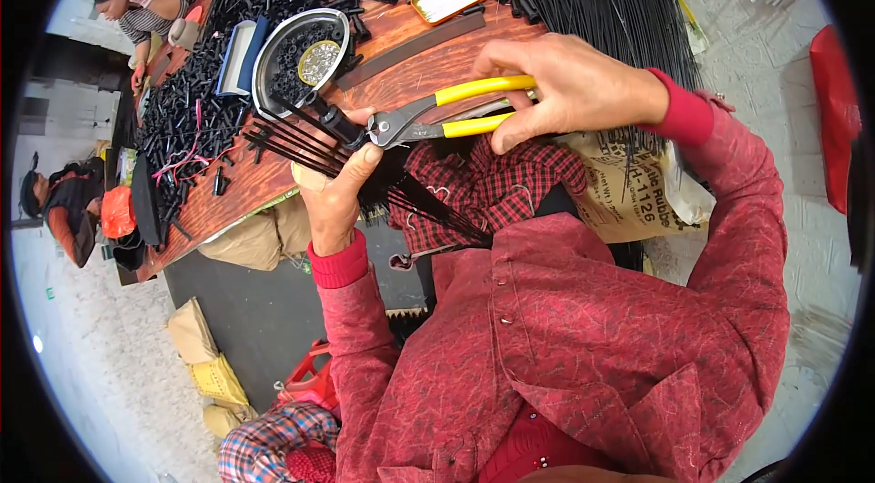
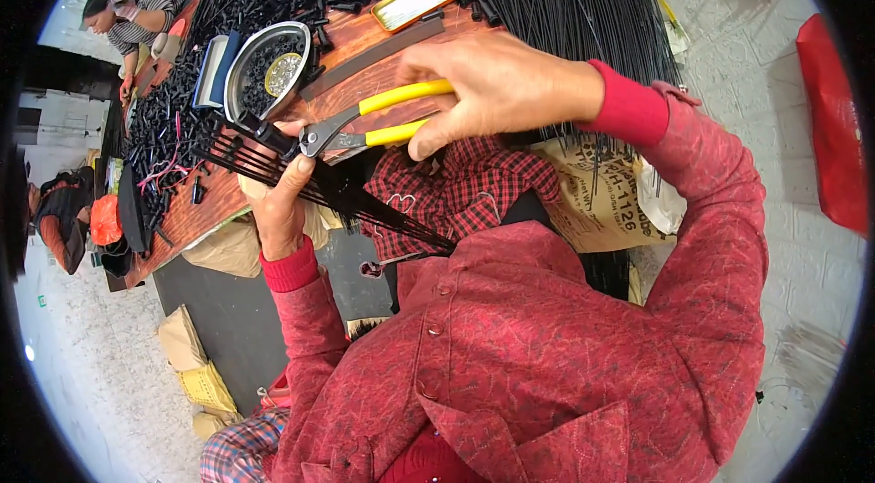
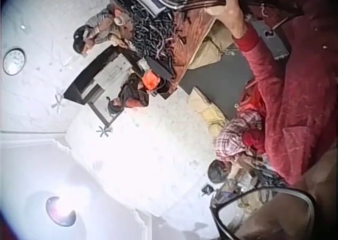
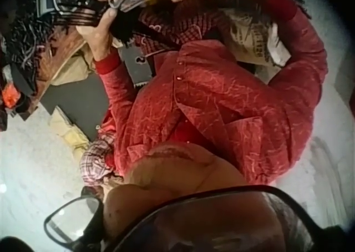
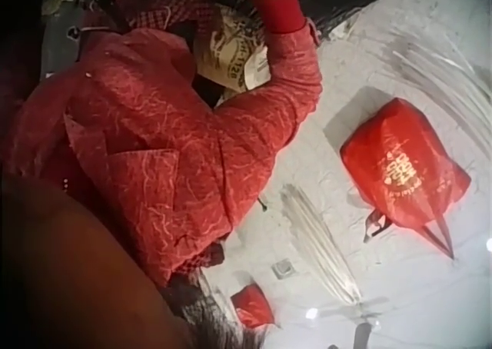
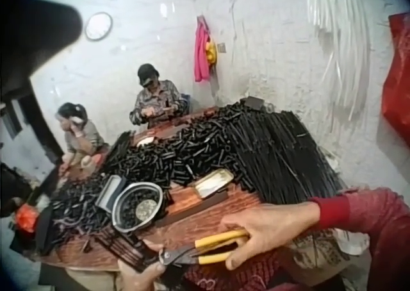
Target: Stripping and bundling electrical wires at a production table.
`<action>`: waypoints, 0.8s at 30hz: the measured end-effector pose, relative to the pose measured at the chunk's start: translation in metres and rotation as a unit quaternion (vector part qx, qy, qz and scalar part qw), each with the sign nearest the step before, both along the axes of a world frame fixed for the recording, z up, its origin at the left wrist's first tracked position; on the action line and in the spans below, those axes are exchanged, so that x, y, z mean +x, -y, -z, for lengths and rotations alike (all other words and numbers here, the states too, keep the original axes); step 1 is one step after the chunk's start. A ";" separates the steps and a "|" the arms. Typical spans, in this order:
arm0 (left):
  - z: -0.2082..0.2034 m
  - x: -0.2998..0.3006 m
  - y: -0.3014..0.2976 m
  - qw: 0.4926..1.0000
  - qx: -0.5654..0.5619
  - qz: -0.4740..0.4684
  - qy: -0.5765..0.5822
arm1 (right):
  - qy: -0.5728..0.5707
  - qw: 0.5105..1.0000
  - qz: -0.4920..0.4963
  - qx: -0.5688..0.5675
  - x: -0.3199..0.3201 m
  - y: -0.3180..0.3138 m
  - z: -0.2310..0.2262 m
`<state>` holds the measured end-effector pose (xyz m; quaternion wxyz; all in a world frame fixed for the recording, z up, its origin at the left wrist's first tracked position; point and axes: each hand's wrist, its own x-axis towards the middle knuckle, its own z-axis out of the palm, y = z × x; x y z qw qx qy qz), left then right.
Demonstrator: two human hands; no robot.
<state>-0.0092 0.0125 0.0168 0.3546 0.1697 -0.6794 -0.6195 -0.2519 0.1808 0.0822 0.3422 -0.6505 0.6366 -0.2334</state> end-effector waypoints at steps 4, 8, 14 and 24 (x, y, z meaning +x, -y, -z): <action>-0.001 -0.002 0.001 1.000 -0.005 0.001 0.007 | -0.246 0.934 0.016 -0.260 0.015 -0.009 -0.004; -0.001 0.002 0.002 1.000 0.024 0.015 0.002 | -0.186 0.964 0.009 -0.191 0.013 -0.008 -0.003; -0.011 0.004 -0.005 0.998 0.020 0.065 0.000 | 0.440 0.833 0.027 0.334 -0.005 0.009 0.021; -0.007 0.002 -0.004 0.998 -0.016 0.057 -0.005 | 0.307 0.915 -0.008 0.263 0.005 0.008 0.011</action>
